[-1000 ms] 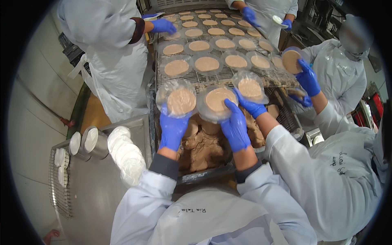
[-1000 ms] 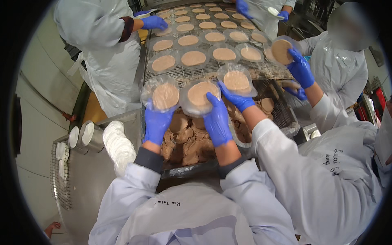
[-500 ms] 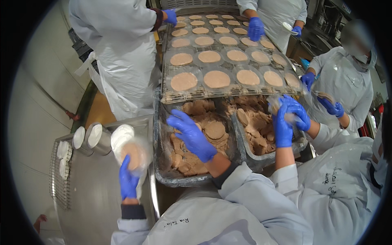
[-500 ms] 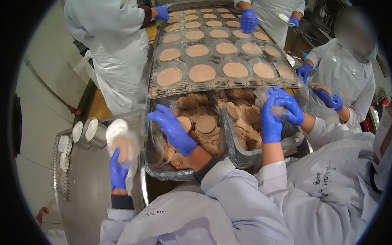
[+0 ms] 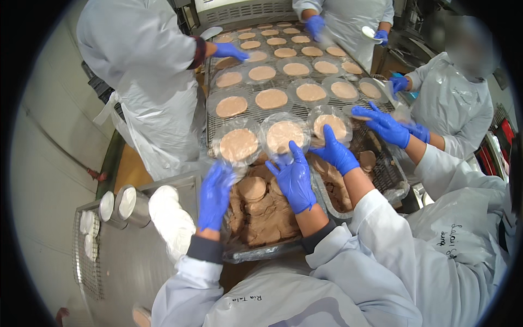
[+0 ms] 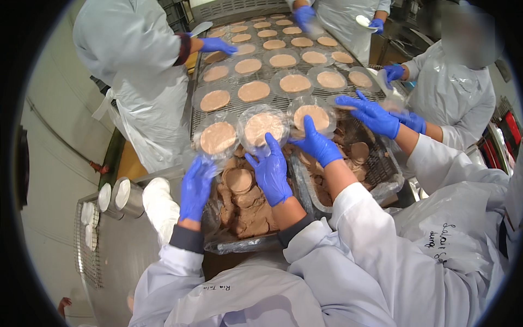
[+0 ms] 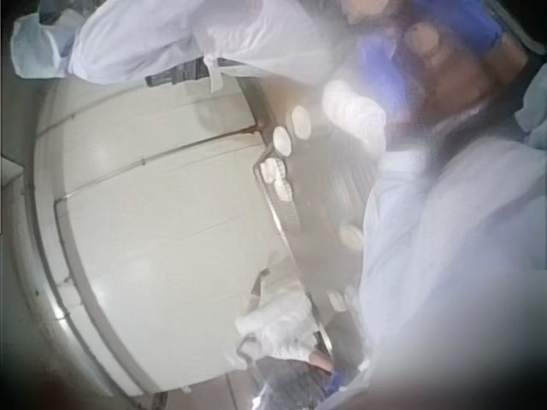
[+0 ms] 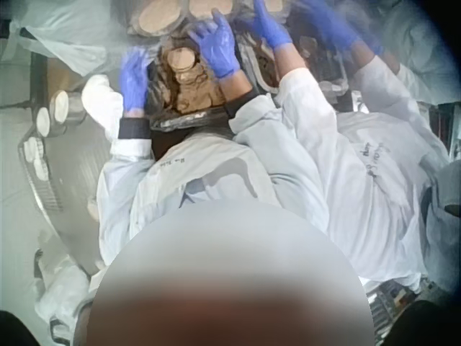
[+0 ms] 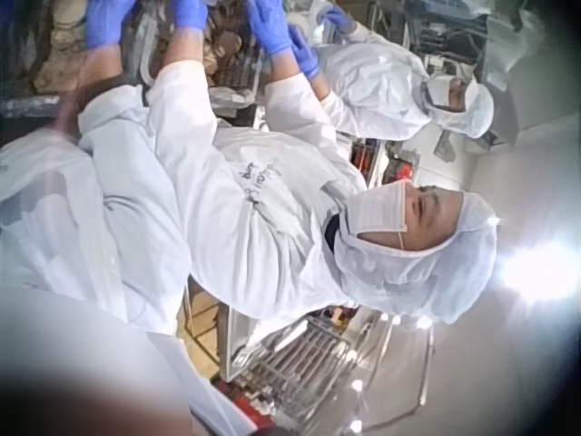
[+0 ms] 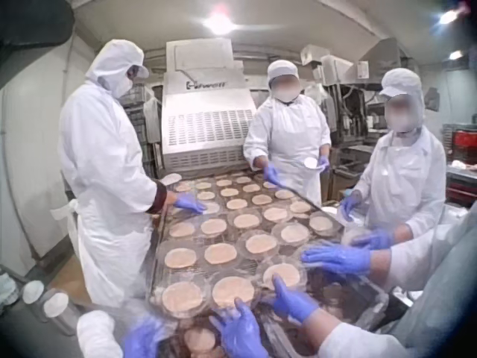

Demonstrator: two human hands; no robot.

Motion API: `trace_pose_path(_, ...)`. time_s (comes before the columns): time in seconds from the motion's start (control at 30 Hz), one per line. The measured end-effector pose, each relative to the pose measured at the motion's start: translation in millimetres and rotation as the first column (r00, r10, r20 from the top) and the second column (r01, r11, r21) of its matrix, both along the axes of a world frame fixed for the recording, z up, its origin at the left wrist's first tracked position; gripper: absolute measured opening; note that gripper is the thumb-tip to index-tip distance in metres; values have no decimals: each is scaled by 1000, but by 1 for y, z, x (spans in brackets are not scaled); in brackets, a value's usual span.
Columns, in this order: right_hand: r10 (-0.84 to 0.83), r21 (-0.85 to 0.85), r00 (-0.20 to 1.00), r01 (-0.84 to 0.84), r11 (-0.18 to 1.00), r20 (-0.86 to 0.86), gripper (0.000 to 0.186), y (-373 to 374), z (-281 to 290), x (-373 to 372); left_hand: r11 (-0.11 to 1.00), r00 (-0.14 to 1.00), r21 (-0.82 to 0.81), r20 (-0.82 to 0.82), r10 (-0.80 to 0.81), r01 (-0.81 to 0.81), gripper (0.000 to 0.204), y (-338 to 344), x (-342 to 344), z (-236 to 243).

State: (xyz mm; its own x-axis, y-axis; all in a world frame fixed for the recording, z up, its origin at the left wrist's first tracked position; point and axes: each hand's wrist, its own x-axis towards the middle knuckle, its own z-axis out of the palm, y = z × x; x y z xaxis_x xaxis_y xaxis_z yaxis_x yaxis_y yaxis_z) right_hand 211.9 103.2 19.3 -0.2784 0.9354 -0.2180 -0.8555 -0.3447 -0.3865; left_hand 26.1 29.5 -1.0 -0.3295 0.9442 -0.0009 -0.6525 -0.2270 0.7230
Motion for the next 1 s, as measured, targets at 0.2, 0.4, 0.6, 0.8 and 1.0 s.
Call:
trace_pose_path(0.2,-218,168,965,193,967,144,26,9,13,17,983,930,-25,329,-163,181,42,35,38,12)
trace_pose_path(0.4,-70,179,995,55,982,78,34,55,51,4,984,921,-32,359,-150,173,46,-2,36,28)
trace_pose_path(0.6,152,111,988,-148,983,-29,48,-21,40,-7,985,924,-97,370,-96,141,44,-11,1,-25)
trace_pose_path(0.8,45,380,996,-71,922,76,48,-17,55,6,984,968,58,179,-178,171,53,4,13,-7)
trace_pose_path(1.0,123,221,992,-128,967,36,50,-8,4,12,956,893,174,348,-284,237,56,49,30,35)
